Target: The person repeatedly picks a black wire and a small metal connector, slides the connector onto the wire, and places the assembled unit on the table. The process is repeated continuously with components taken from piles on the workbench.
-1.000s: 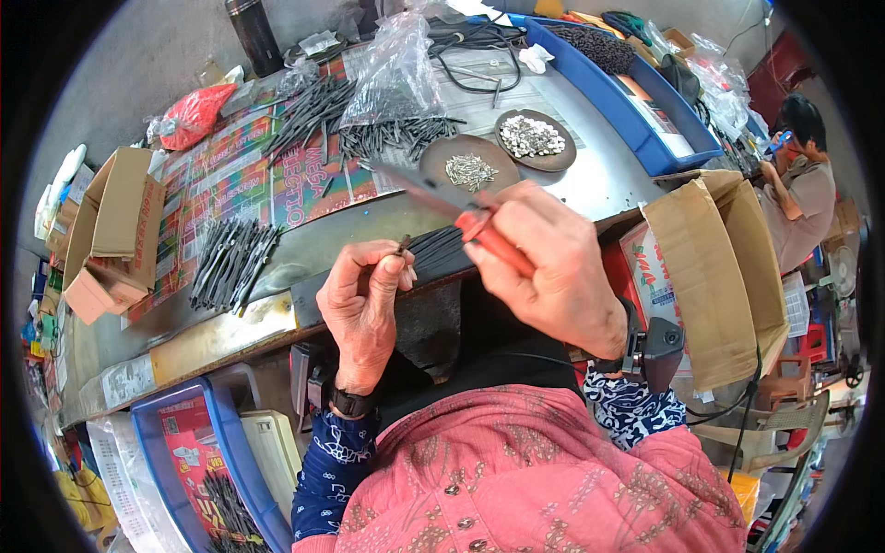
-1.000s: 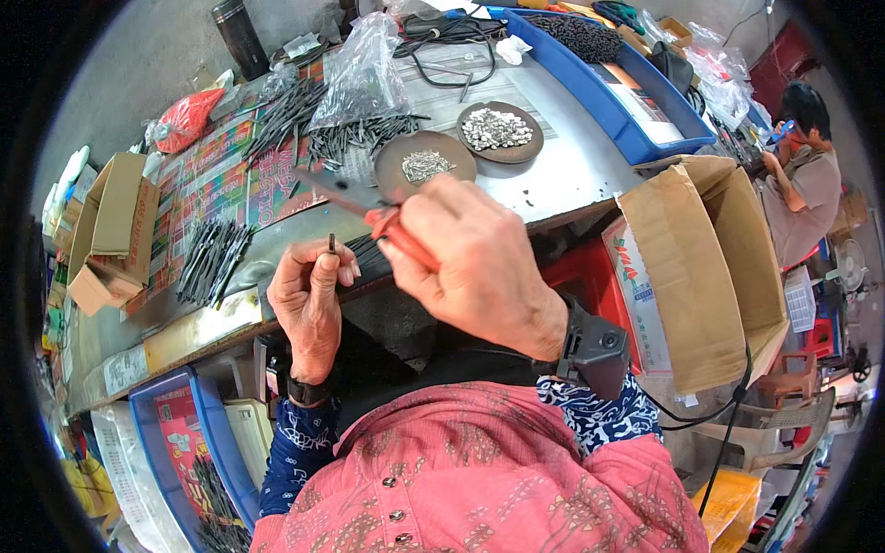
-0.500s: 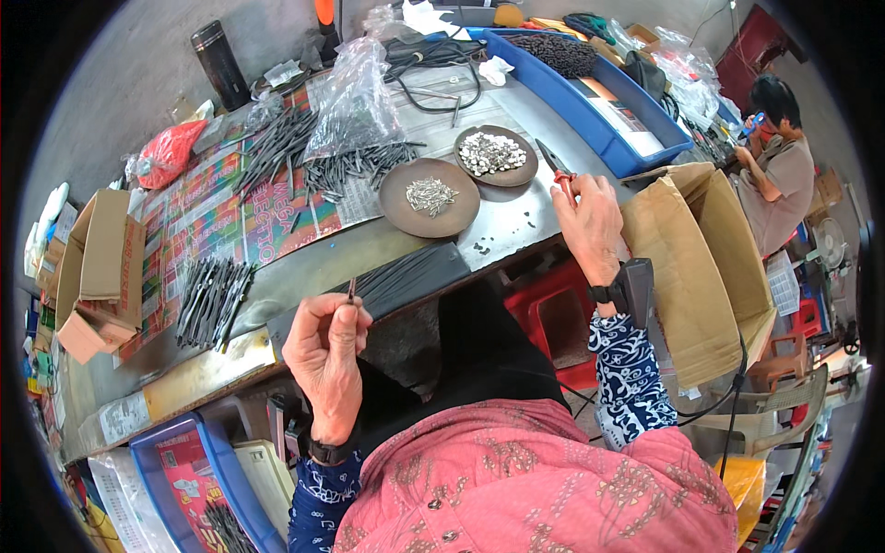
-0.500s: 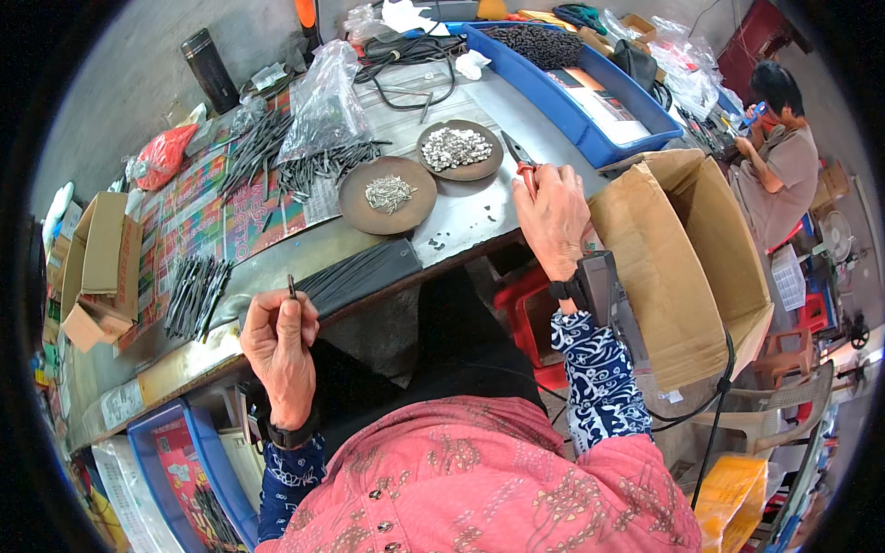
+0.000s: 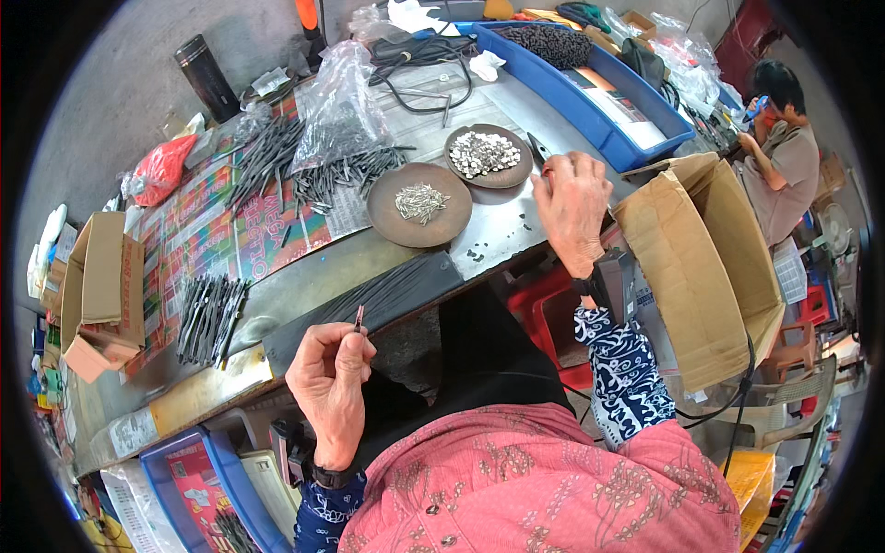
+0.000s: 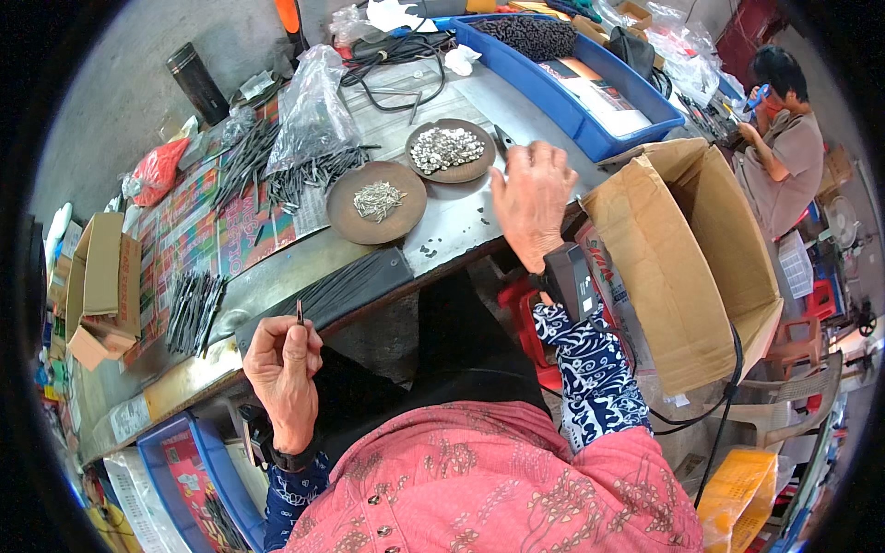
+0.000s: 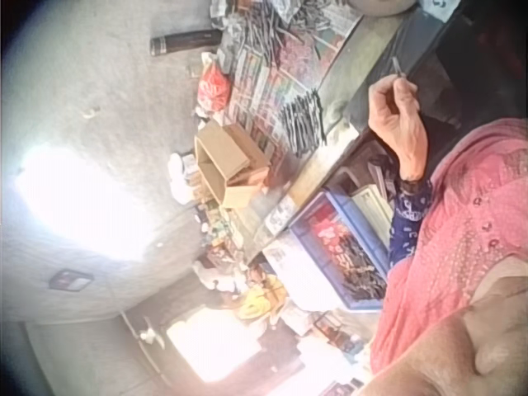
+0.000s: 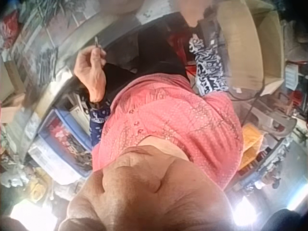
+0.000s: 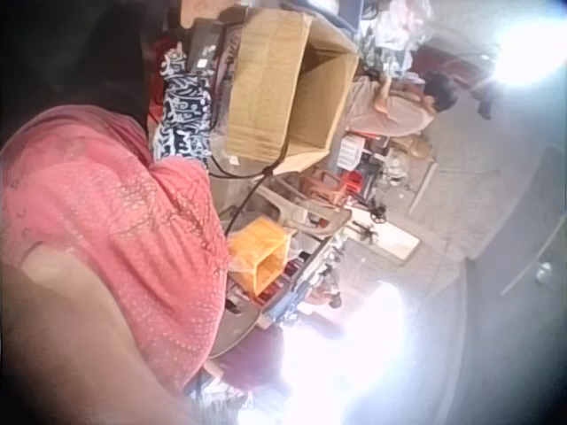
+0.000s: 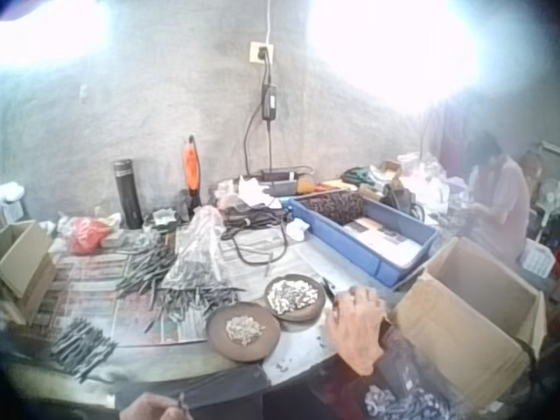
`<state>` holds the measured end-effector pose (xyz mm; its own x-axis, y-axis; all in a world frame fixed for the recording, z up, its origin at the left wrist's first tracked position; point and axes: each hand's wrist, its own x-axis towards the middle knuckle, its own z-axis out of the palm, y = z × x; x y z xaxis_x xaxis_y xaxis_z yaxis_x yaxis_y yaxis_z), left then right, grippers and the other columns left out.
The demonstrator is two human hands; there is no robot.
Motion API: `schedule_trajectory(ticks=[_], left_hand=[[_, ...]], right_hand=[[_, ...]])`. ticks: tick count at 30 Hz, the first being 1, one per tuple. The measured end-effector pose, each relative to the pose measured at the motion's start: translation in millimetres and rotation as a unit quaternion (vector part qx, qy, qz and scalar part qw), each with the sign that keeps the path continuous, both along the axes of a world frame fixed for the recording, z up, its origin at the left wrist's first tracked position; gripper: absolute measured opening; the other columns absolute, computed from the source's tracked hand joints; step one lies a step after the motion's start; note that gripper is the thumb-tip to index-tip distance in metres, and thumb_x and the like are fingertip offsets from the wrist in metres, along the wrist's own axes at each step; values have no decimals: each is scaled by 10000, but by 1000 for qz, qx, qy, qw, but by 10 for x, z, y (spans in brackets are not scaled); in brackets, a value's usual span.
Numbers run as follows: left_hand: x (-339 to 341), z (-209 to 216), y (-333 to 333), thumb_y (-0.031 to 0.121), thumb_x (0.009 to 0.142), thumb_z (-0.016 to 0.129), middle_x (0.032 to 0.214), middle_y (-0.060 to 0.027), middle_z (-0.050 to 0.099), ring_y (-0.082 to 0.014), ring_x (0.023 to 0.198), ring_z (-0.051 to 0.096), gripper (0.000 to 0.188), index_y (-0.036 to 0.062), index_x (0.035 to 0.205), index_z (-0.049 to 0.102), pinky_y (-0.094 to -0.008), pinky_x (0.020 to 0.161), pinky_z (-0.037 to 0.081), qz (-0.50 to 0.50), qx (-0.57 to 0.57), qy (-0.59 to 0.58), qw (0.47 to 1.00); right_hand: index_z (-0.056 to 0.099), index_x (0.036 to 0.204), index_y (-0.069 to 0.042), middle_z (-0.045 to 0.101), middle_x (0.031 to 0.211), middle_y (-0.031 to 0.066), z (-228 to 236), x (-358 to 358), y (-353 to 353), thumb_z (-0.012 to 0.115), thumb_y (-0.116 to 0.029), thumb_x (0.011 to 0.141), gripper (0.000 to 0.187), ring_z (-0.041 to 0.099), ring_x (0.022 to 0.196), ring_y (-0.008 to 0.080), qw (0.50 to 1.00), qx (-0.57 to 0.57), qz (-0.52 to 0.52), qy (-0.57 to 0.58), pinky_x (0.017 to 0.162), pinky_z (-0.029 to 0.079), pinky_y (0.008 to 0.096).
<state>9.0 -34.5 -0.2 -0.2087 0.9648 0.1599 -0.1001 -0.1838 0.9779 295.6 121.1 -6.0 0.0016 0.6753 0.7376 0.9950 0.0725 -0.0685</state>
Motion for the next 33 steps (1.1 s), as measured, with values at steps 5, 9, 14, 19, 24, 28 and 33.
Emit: schedule_trajectory(ticks=[5,9,14,19,24,28,33], left_hand=[[24,19,-17,128,936,643,757,-26,619,-39,582,487,131,6,951,600,-172,524,387,-3,-16,-3,1000],[5,33,-45,109,928,650,767,-31,624,-41,581,496,127,5,978,596,-171,524,393,-3,-25,-13,1000],[2,49,-51,75,912,660,776,-38,626,-43,579,506,133,1,1000,592,-168,504,389,-7,-34,-24,999],[31,85,-57,25,904,638,785,-52,629,-45,570,511,122,-16,1006,587,-169,486,386,-1,-57,-16,998],[52,97,-81,8,925,594,817,-91,657,-62,575,549,120,-25,1040,578,-175,493,409,-3,-49,-34,998],[52,125,-103,15,933,586,823,-90,662,-58,586,563,139,-19,1066,567,-172,495,414,-15,-35,-36,999],[64,163,-145,13,935,583,853,-112,674,-64,588,569,135,-25,1063,567,-174,485,414,-11,-31,-44,998]], right_hand=[[673,1034,-105,565,1117,162,-7,-239,16,732,-254,772,307,500,1071,330,981,-28,193,20,855,414,458],[687,1064,-147,559,1115,133,-26,-355,38,721,-226,780,297,494,1075,319,970,-41,238,25,863,412,446],[710,986,-132,576,1037,95,-25,-408,89,732,-153,752,236,505,1055,299,971,-29,235,24,843,421,435],[717,886,-103,582,962,76,-51,-388,121,709,-118,756,131,513,992,295,968,-1,252,24,827,432,418],[714,856,-89,606,914,69,-85,-340,156,726,-132,756,110,529,936,279,964,6,263,39,803,443,384],[696,828,-93,620,872,58,-76,-319,172,727,-137,750,94,539,890,283,959,-8,267,94,777,437,380],[668,800,-72,620,799,55,19,-390,-8,719,-121,761,81,547,823,274,949,-15,276,151,753,429,377]])
